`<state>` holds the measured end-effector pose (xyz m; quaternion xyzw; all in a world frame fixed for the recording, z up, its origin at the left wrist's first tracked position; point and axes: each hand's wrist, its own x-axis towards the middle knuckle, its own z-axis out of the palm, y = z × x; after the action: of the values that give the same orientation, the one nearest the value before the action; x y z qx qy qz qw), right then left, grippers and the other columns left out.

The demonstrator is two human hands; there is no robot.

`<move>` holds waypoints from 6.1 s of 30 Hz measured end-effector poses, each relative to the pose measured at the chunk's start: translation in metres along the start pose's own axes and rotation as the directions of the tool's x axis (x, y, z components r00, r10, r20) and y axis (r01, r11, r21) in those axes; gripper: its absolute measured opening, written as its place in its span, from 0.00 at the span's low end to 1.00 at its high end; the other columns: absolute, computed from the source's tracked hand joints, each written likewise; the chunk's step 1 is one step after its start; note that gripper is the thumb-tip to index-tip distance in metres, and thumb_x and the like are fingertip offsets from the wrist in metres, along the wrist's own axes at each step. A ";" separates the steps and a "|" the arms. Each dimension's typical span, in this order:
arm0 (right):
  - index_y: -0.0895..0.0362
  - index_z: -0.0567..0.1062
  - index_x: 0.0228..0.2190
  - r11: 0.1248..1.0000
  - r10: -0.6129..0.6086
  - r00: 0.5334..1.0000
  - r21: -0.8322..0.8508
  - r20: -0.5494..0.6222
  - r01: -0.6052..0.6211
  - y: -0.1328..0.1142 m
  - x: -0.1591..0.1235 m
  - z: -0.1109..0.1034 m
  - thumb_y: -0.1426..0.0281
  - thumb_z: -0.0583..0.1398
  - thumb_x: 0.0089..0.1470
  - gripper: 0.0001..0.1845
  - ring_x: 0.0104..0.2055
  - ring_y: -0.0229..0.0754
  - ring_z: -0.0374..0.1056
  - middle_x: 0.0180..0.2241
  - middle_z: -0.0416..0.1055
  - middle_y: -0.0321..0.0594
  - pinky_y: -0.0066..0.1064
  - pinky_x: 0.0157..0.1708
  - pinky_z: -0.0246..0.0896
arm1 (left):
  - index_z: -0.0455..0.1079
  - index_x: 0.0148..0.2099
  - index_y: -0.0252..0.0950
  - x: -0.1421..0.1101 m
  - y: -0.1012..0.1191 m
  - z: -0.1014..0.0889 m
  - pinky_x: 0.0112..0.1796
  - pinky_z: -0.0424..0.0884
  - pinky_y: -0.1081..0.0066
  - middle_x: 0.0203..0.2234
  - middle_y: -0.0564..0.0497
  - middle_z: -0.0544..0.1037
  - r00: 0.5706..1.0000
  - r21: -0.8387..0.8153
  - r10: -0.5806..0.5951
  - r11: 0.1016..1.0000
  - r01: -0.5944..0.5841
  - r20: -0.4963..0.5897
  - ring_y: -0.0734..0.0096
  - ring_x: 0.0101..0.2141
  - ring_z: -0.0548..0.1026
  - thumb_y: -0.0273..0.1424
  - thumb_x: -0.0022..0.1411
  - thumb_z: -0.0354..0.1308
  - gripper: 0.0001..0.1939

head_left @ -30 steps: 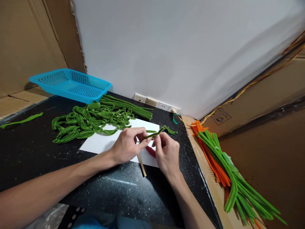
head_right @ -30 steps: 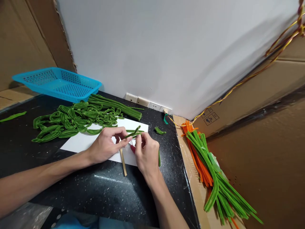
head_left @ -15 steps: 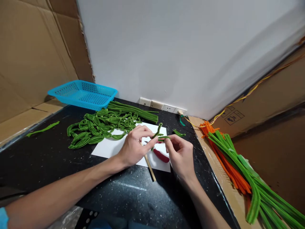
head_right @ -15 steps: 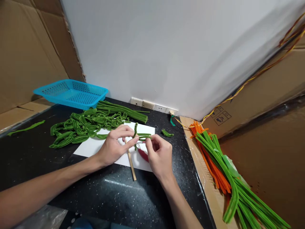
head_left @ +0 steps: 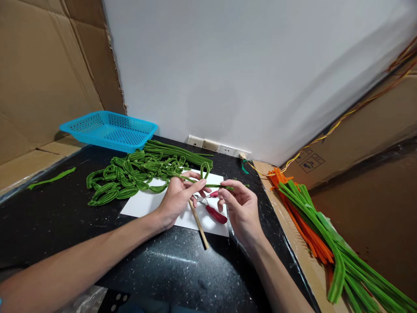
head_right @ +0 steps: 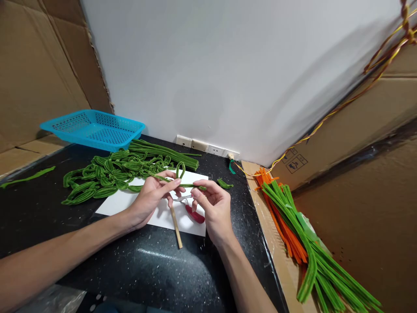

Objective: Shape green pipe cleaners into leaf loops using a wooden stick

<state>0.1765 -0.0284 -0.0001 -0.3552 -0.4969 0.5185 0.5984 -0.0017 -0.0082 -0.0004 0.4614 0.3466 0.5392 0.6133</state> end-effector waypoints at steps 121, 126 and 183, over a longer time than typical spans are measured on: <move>0.52 0.87 0.31 0.912 -0.217 0.976 -0.352 0.025 0.212 0.000 0.004 -0.007 0.67 0.71 0.53 0.02 0.40 0.43 0.74 0.40 0.77 0.43 0.31 0.34 0.69 | 0.66 0.35 0.36 -0.012 -0.018 0.006 0.18 0.56 0.79 0.17 0.57 0.70 0.966 0.455 -0.070 0.889 -0.053 0.248 0.80 0.15 0.60 0.48 0.74 0.51 0.21; 0.54 0.86 0.28 0.993 -0.070 0.995 -0.097 -0.065 0.063 -0.002 0.006 -0.006 0.64 0.74 0.47 0.08 0.33 0.39 0.73 0.36 0.78 0.41 0.31 0.31 0.72 | 0.64 0.35 0.37 -0.015 -0.014 0.009 0.15 0.53 0.79 0.20 0.57 0.73 0.956 0.434 -0.090 0.900 -0.042 0.278 0.82 0.11 0.61 0.50 0.74 0.50 0.23; 0.58 0.81 0.29 0.994 0.074 0.997 -0.080 -0.008 -0.075 -0.003 0.005 -0.004 0.54 0.74 0.48 0.20 0.20 0.37 0.69 0.24 0.77 0.38 0.28 0.18 0.66 | 0.78 0.37 0.29 -0.009 -0.005 0.002 0.20 0.43 0.76 0.22 0.56 0.63 0.878 0.147 -0.312 0.950 0.277 0.362 0.84 0.18 0.55 0.47 0.62 0.66 0.22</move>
<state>0.1812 -0.0241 0.0028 -0.3985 -0.5021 0.5192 0.5653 0.0005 -0.0177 -0.0048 0.5265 0.3109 0.3232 0.7222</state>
